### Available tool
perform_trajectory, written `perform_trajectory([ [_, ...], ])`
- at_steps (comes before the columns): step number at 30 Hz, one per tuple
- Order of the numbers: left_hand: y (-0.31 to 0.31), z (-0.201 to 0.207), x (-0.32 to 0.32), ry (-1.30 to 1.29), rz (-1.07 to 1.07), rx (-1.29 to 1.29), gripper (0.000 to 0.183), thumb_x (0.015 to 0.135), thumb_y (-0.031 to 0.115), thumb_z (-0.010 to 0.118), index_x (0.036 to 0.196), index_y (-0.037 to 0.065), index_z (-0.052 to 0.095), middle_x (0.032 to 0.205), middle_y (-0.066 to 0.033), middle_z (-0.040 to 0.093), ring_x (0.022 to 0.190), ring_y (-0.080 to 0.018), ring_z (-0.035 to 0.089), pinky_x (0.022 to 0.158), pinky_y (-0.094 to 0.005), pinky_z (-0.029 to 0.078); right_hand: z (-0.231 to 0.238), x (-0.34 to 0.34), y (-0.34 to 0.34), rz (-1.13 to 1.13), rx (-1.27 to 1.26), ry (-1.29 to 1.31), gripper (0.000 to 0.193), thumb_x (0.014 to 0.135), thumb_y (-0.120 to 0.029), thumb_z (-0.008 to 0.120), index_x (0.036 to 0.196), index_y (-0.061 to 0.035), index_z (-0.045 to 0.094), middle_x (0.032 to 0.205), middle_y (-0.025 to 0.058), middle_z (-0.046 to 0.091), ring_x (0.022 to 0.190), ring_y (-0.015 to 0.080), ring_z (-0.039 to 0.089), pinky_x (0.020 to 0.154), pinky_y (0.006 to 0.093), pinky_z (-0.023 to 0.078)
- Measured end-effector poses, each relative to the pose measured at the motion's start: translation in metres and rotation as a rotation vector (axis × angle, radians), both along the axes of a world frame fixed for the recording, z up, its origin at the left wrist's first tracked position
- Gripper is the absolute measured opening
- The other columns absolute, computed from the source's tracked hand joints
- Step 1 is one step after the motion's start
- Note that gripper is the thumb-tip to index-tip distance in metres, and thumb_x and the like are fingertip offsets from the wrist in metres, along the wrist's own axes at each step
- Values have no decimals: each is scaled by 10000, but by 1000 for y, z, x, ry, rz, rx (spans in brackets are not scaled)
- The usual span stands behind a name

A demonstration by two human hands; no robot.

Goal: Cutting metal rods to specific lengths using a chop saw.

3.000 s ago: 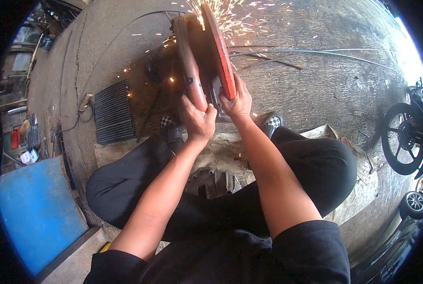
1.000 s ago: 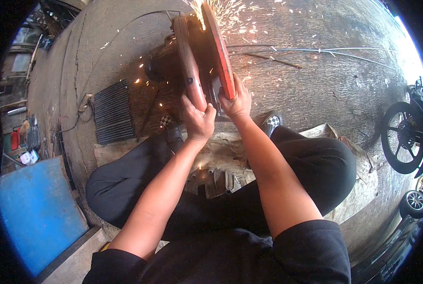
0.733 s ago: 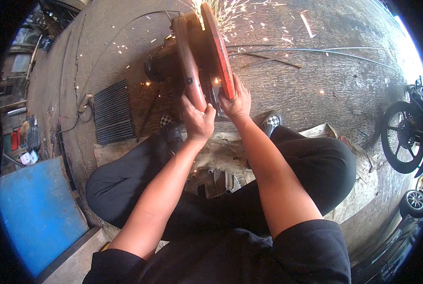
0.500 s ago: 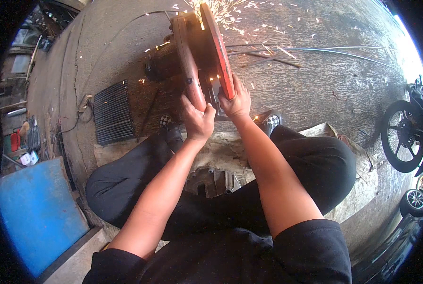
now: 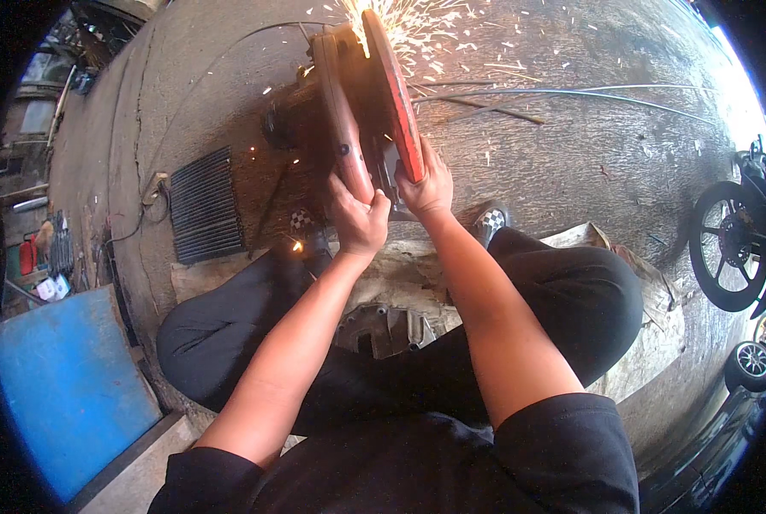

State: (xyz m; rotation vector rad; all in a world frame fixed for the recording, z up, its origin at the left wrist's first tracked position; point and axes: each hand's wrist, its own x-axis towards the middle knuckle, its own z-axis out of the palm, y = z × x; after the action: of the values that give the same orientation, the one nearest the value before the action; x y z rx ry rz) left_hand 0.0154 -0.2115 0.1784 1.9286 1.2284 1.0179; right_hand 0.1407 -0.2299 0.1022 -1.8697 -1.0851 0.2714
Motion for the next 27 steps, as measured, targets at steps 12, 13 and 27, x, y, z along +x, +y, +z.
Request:
perform_trajectory([
  [12, -7, -37, -7, -31, 6, -42, 684, 751, 75, 592, 1350, -52, 288, 1128, -332, 561, 1033, -484, 581, 868, -499, 481, -8, -5, -11, -9, -129, 111, 573, 749, -299, 635, 1295, -186, 503, 1052, 199, 646, 968, 444, 599, 848, 520, 476],
  [13, -7, -43, -5, -31, 13, -18, 696, 749, 76, 595, 1356, -49, 276, 1123, -333, 562, 1027, -486, 583, 864, -501, 484, -14, -3, -12, 1, -149, 106, 561, 756, -317, 627, 1288, -189, 507, 1051, 194, 650, 975, 444, 596, 865, 524, 466],
  [27, 98, 141, 8, -346, -244, 162, 393, 823, 141, 599, 1179, -25, 585, 1162, -210, 597, 1115, -328, 576, 978, -423, 435, 172, 44, 49, -144, 273, 118, 388, 823, -329, 652, 1018, 5, 690, 959, 229, 691, 921, 333, 685, 839, 393, 513],
])
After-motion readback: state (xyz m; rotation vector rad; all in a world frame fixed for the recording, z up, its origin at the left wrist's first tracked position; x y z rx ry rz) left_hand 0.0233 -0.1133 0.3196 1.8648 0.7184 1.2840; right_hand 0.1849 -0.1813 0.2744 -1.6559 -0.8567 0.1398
